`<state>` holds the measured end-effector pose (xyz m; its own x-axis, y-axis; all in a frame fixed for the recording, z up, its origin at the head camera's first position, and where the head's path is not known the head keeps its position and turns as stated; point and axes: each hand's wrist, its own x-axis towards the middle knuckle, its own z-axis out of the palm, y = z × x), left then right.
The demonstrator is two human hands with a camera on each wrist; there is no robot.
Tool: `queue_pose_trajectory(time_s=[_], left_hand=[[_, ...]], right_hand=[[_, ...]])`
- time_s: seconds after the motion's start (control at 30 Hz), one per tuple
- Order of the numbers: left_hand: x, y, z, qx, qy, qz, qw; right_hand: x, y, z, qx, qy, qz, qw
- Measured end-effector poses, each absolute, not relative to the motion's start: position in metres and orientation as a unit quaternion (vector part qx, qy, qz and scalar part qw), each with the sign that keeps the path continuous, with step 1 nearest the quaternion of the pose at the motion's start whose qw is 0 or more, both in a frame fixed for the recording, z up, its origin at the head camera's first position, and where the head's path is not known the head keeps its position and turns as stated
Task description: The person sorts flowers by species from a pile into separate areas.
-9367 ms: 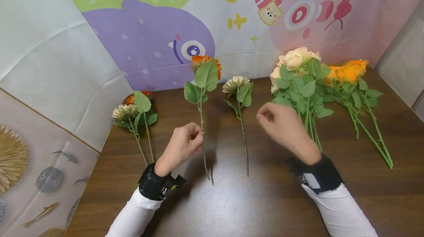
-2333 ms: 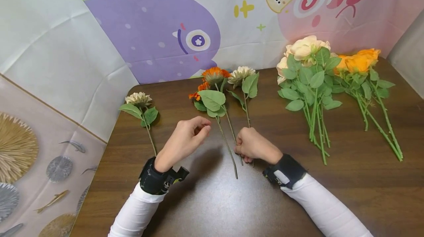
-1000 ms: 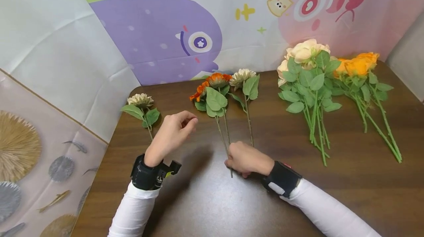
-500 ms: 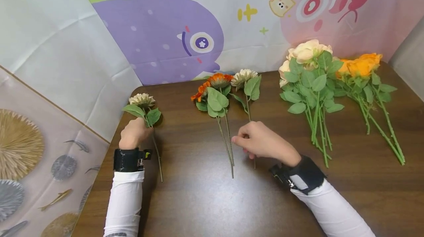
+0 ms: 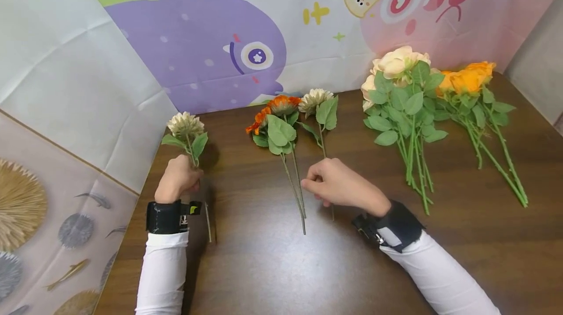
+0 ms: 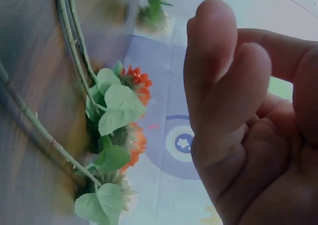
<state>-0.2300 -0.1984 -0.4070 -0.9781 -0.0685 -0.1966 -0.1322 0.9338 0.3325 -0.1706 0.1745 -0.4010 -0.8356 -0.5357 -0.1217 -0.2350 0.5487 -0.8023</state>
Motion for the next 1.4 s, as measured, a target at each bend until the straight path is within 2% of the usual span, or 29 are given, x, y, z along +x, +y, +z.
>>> queue_pose_trajectory(time_s=[0.1, 0.33, 0.67, 0.93, 1.2, 1.4], left_hand=[[-0.222, -0.184, -0.393, 0.0, 0.977, 0.209, 0.052], [-0.198, -0.13, -0.371, 0.087, 0.932, 0.352, 0.0], [-0.167, -0.069, -0.38, 0.234, 0.828, 0.508, 0.02], [-0.164, -0.058, -0.39, 0.26, 0.821, 0.508, 0.028], [-0.164, -0.063, -0.387, 0.24, 0.841, 0.484, 0.042], [-0.163, -0.063, -0.387, 0.254, 0.851, 0.458, 0.048]], right_hand=[[-0.169, 0.171, -0.402, -0.229, 0.858, -0.424, 0.179], [-0.16, 0.161, -0.403, -0.253, 0.837, -0.456, 0.167], [-0.147, 0.141, -0.408, -0.267, 0.793, -0.517, 0.179], [-0.146, 0.136, -0.415, -0.267, 0.802, -0.508, 0.164], [-0.179, 0.172, -0.419, -0.157, 0.852, -0.485, 0.12], [-0.2, 0.194, -0.431, -0.11, 0.877, -0.455, 0.109]])
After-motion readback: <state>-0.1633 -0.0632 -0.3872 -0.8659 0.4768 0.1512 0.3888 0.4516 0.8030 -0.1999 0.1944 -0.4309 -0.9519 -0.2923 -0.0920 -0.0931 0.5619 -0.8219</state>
